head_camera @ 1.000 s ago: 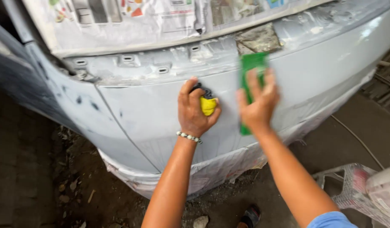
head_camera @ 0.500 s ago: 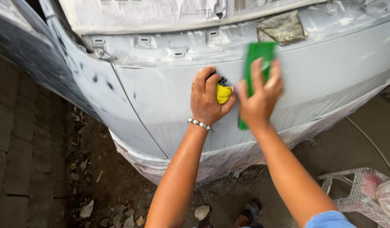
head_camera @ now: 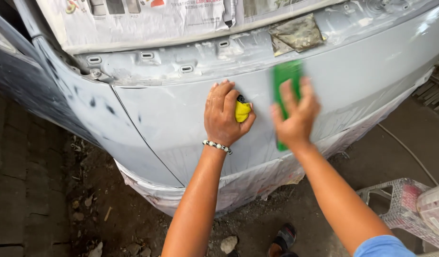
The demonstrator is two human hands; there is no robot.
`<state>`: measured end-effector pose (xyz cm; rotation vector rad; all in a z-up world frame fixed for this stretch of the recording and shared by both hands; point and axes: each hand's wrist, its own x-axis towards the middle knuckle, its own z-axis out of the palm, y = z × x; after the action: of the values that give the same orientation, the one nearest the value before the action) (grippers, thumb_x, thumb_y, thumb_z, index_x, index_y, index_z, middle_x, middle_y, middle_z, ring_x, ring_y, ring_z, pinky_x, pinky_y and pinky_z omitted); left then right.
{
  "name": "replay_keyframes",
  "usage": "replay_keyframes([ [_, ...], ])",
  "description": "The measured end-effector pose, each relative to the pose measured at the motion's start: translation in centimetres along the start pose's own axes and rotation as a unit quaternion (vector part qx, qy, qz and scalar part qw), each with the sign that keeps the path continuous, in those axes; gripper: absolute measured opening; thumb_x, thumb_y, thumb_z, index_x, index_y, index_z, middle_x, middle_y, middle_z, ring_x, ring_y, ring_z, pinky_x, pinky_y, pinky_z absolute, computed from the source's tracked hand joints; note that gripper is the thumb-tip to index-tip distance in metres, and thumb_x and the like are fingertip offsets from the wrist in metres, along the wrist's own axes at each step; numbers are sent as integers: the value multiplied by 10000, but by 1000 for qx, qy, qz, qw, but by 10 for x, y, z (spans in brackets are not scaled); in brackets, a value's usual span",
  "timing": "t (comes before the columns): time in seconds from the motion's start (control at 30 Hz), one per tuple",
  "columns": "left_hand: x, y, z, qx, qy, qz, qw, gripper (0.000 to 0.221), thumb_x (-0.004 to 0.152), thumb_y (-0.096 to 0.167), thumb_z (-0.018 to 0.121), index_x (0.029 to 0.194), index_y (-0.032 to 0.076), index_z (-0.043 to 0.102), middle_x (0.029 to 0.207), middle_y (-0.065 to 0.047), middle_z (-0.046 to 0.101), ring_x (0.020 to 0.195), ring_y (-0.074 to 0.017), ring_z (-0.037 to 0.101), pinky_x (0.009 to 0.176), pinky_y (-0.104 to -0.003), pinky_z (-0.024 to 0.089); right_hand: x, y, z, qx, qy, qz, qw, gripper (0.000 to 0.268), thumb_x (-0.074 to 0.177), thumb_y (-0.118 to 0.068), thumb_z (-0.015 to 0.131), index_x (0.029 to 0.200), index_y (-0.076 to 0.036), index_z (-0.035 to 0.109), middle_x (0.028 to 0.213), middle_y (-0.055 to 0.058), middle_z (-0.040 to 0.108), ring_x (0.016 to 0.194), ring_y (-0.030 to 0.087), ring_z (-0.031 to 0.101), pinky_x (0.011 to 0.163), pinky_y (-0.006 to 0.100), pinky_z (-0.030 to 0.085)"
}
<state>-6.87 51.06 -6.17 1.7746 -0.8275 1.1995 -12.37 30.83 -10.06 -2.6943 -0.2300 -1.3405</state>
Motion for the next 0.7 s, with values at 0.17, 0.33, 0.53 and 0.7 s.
replay_keyframes([
  [0.17, -6, 0, 1, 24, -28, 9, 999, 416, 834, 194, 805, 1159, 44, 592, 1307, -146, 606, 1333, -339, 574, 1214, -517, 426, -5, 0, 0, 13, 78, 207, 975, 671, 1068, -306, 690, 1649, -172, 382, 1680, 294, 274, 1517, 475, 340, 1218, 595, 275],
  [0.33, -5, -1, 1, 12, -54, 24, 998, 473, 775, 205, 817, 1154, 29, 597, 1293, -151, 603, 1327, -350, 560, 1200, -530, 413, -24, 25, -1, 19, 41, 102, 994, 688, 1009, -317, 676, 1626, -229, 384, 1653, 281, 246, 1494, 453, 324, 1200, 581, 287],
  [0.53, -2, 2, -1, 31, -73, 37, 996, 469, 777, 206, 826, 1156, 35, 610, 1314, -151, 615, 1364, -349, 542, 1223, -516, 402, -45, 17, 15, 35, 81, 212, 973, 671, 1093, -333, 626, 1673, -193, 319, 1697, 289, 161, 1544, 434, 279, 1262, 591, 256],
  [0.7, 0, 4, -4, 15, -92, 38, 995, 532, 717, 241, 839, 1159, 33, 630, 1293, -150, 631, 1379, -366, 515, 1201, -526, 384, -70, -8, 14, 9, -11, -5, 1000, 684, 972, -398, 697, 1579, -297, 398, 1652, 209, 213, 1481, 372, 313, 1168, 548, 273],
])
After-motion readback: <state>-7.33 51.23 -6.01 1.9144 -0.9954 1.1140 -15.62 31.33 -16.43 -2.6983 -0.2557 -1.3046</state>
